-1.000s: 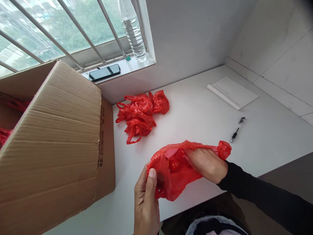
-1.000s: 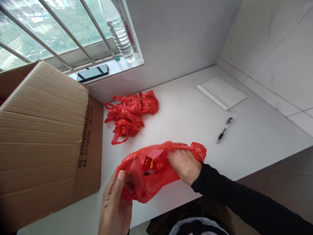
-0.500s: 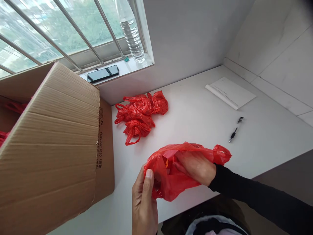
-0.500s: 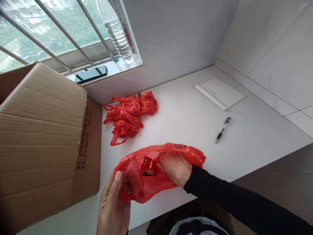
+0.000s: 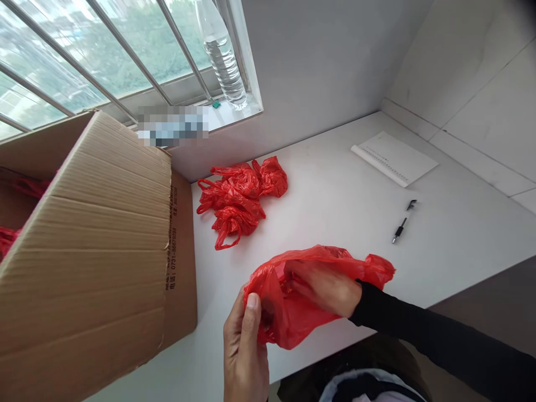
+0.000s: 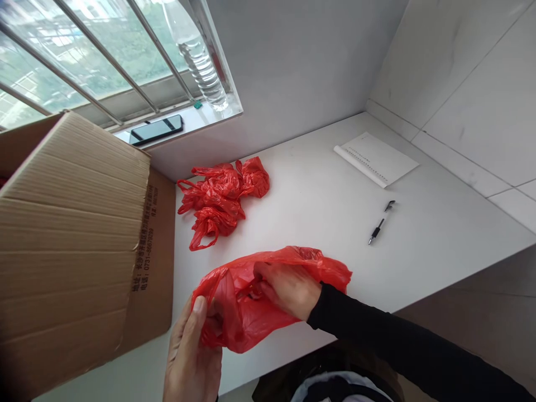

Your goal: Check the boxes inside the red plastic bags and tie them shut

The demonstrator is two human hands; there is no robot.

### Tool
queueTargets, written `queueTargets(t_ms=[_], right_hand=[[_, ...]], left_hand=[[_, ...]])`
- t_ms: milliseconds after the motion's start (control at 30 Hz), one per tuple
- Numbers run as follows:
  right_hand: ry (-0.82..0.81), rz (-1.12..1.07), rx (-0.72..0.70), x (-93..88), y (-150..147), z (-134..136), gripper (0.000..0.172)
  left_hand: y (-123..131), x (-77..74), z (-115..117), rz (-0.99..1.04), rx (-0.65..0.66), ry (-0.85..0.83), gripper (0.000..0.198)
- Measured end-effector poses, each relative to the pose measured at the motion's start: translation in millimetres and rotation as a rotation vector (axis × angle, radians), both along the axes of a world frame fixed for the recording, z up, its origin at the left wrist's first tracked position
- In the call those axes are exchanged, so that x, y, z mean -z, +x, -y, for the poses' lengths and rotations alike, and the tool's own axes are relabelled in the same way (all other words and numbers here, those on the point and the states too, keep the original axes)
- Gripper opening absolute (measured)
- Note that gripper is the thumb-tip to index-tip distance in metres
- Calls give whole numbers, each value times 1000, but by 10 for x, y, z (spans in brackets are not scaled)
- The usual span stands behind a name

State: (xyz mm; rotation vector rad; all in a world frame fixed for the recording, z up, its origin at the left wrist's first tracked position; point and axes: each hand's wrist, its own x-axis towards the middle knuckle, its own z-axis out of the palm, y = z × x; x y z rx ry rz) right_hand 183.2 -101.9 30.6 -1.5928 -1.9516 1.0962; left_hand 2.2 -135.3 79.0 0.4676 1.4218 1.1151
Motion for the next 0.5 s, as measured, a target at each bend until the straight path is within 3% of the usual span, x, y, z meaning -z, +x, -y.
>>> queueTargets(t_ms=[200,500], right_hand=[[-45,-13,60,19,140,49,28],[167,74,104,74,282,114,22]], left_hand=[[-6,26,-11,27,-29,-3,51],[56,-34,-9,-21,58,53,42]])
